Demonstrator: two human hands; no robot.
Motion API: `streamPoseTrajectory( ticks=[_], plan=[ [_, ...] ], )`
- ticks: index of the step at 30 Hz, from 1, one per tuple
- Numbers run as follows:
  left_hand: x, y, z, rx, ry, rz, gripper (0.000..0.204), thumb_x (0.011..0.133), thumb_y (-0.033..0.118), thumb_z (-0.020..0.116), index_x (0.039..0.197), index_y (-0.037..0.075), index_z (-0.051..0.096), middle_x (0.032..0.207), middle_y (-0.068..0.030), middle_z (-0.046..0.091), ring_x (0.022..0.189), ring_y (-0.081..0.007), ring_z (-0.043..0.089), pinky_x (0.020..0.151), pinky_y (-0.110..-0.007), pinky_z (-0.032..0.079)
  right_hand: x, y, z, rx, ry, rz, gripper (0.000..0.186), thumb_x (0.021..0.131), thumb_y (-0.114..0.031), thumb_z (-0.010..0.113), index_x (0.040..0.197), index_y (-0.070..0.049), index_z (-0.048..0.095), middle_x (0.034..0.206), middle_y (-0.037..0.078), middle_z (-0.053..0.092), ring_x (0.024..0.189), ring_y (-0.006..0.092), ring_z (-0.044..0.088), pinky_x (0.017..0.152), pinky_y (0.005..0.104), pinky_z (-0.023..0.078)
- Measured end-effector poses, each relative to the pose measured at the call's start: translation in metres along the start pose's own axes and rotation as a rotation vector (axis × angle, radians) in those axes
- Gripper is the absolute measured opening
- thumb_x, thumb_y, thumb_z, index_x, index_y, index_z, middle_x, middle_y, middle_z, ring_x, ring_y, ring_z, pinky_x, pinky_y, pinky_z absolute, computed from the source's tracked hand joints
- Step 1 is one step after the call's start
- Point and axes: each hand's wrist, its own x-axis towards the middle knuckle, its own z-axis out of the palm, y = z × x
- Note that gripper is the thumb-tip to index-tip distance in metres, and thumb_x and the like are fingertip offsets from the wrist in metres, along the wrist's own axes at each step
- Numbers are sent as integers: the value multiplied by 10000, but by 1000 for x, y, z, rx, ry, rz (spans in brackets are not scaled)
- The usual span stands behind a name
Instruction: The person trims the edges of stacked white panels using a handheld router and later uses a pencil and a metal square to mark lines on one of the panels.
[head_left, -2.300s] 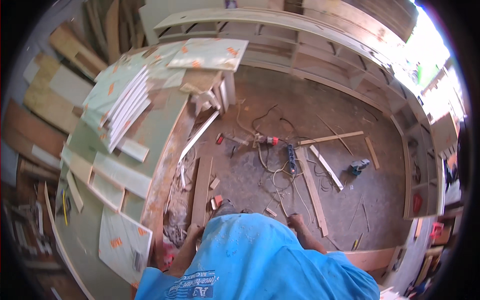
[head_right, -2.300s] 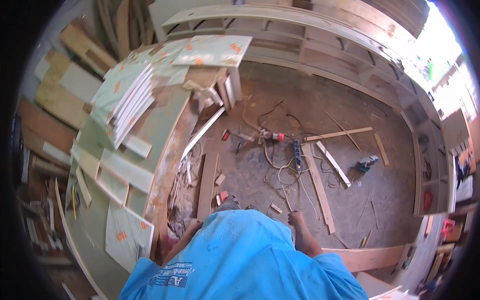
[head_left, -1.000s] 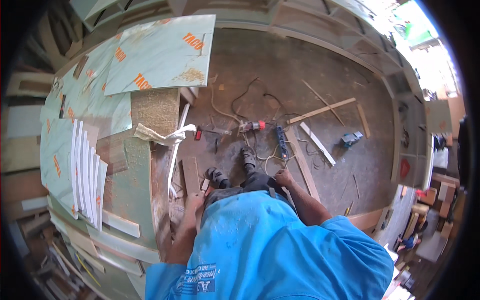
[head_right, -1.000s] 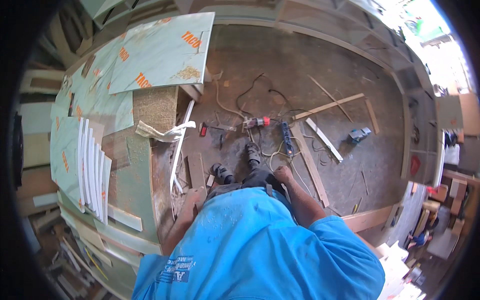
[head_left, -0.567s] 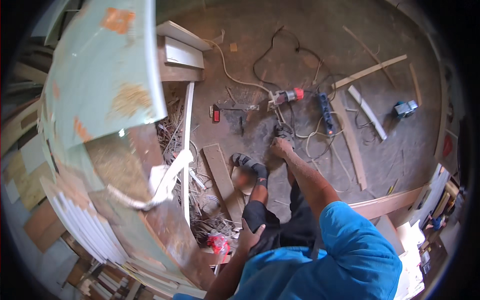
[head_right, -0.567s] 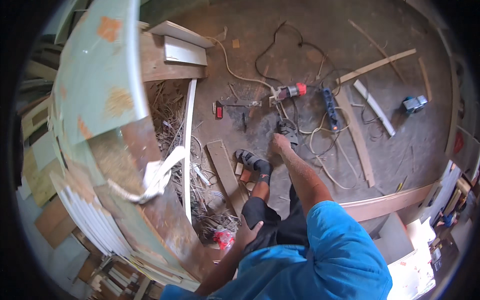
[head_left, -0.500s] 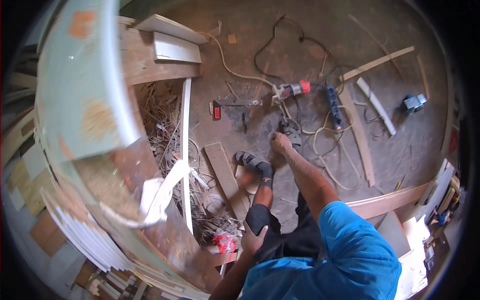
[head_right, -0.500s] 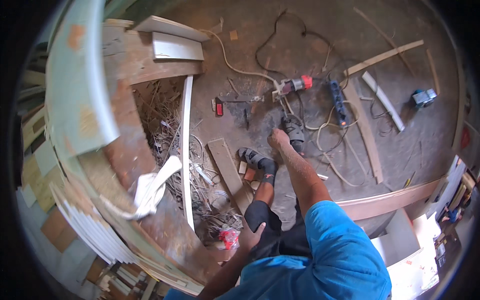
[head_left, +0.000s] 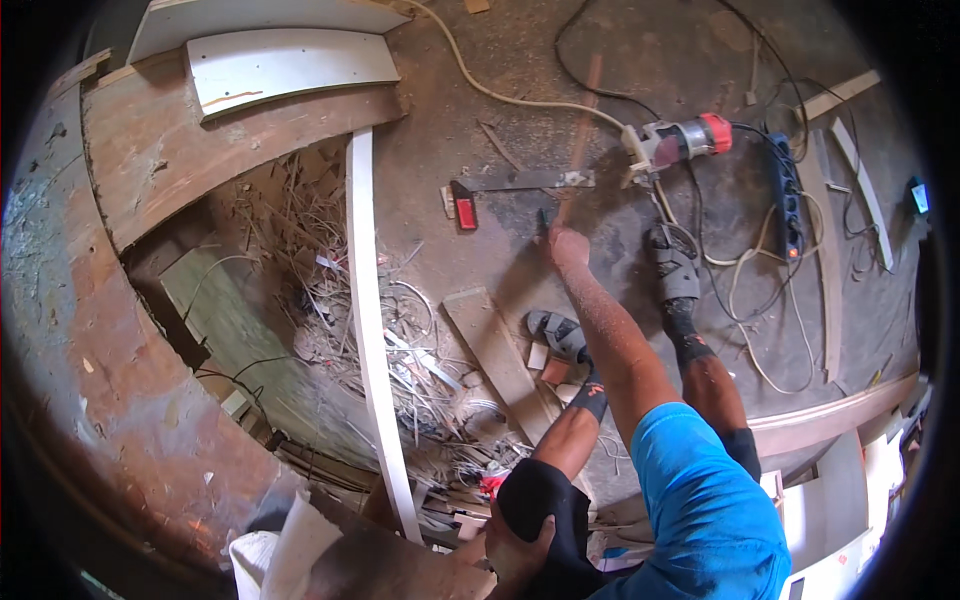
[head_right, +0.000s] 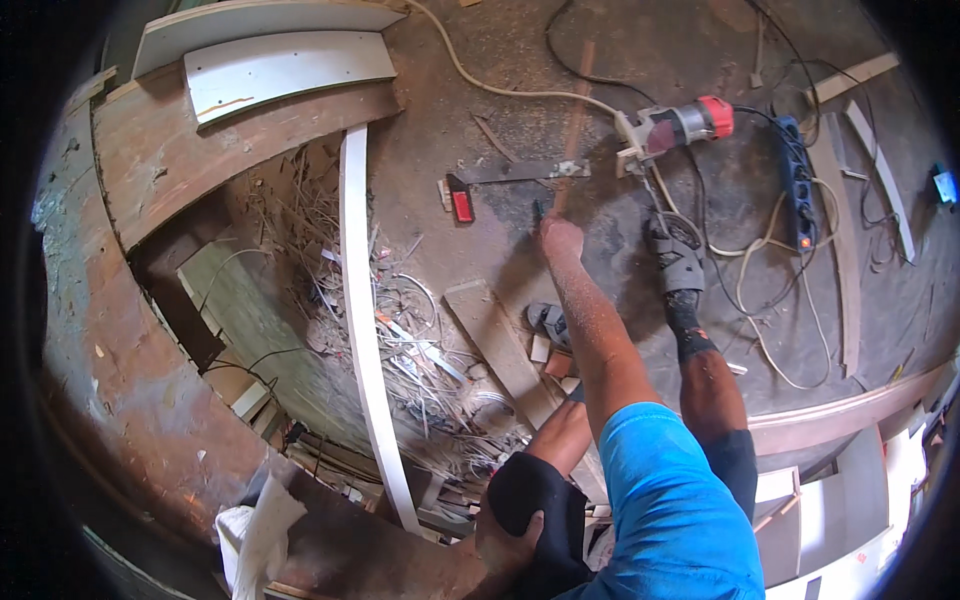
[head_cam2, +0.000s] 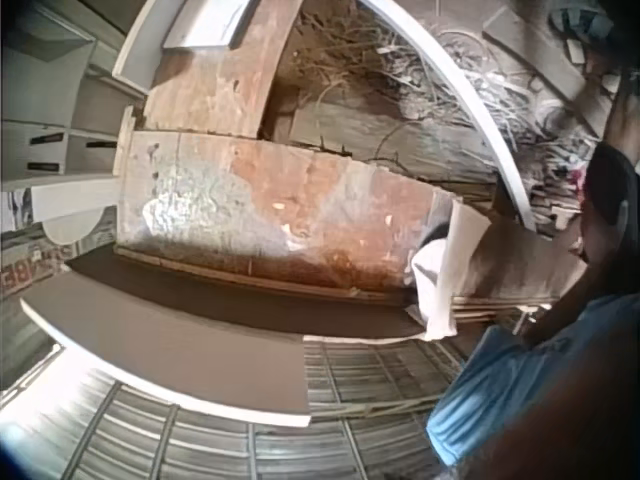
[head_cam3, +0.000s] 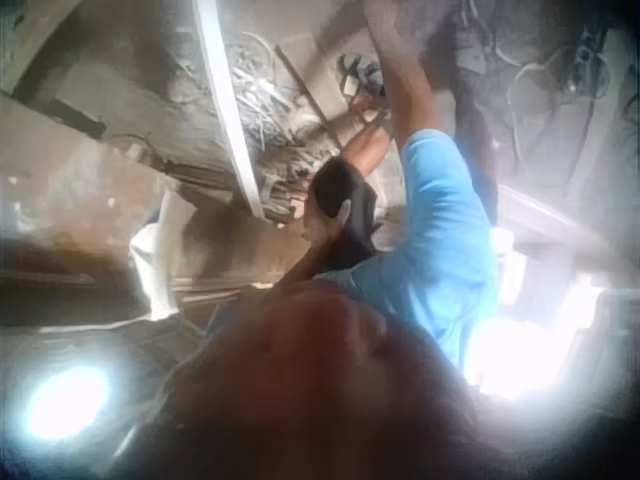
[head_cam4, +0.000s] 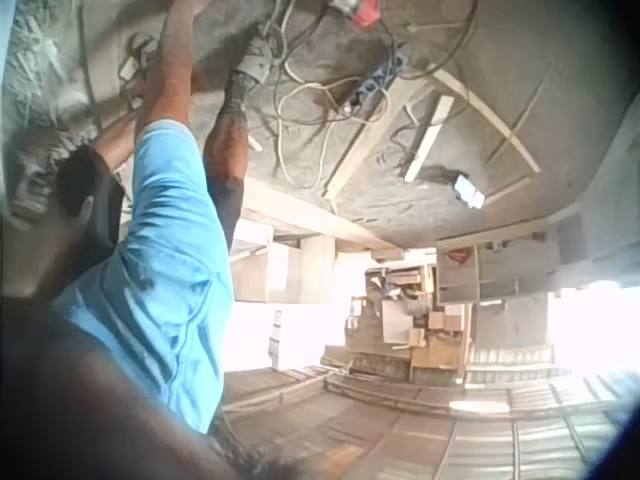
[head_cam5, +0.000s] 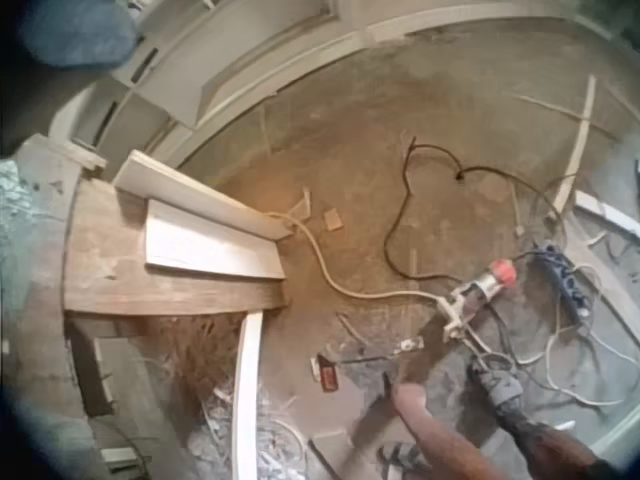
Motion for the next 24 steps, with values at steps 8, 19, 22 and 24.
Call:
streamPoseTrajectory(
  ticks=[8, 19, 22, 24],
  plan=[
    [0, -4, 1, -18, 27, 15, 1081, 719, 578, 814, 1466, -51, 351, 1192, -307, 606, 1100, -478, 618, 937, -548, 506, -10, 26, -59, 98, 230, -210, 189, 924, -237, 597, 968, -56, 629, 845, 171, 720, 751, 301, 741, 612, 412, 594],
    [-64, -11, 0, -74, -160, 91, 884, 804, 649, 718, 1347, -13, 498, 1196, -299, 658, 1144, -468, 631, 977, -499, 513, -312, -80, -463, 1725, -258, -249, 195, 876, -109, 594, 1059, -52, 563, 951, 150, 705, 740, 194, 685, 669, 303, 539],
    [-81, 9, -44, -163, -207, 353, 645, 915, 582, 612, 1251, 35, 671, 1264, -230, 660, 1172, -412, 634, 988, -474, 503, -390, -132, -555, 1715, -279, -452, 228, 844, -72, 625, 1062, -42, 569, 941, 160, 703, 747, 190, 686, 675, 287, 545],
    [-109, 53, -128, -361, -204, 408, 615, 929, 559, 612, 1266, 48, 667, 1209, -231, 680, 1138, -400, 654, 971, -459, 514, -443, -165, -608, 1633, -273, -544, 217, 841, -74, 619, 1050, -46, 567, 922, 151, 689, 711, 193, 667, 654, 304, 543]
  ],
)
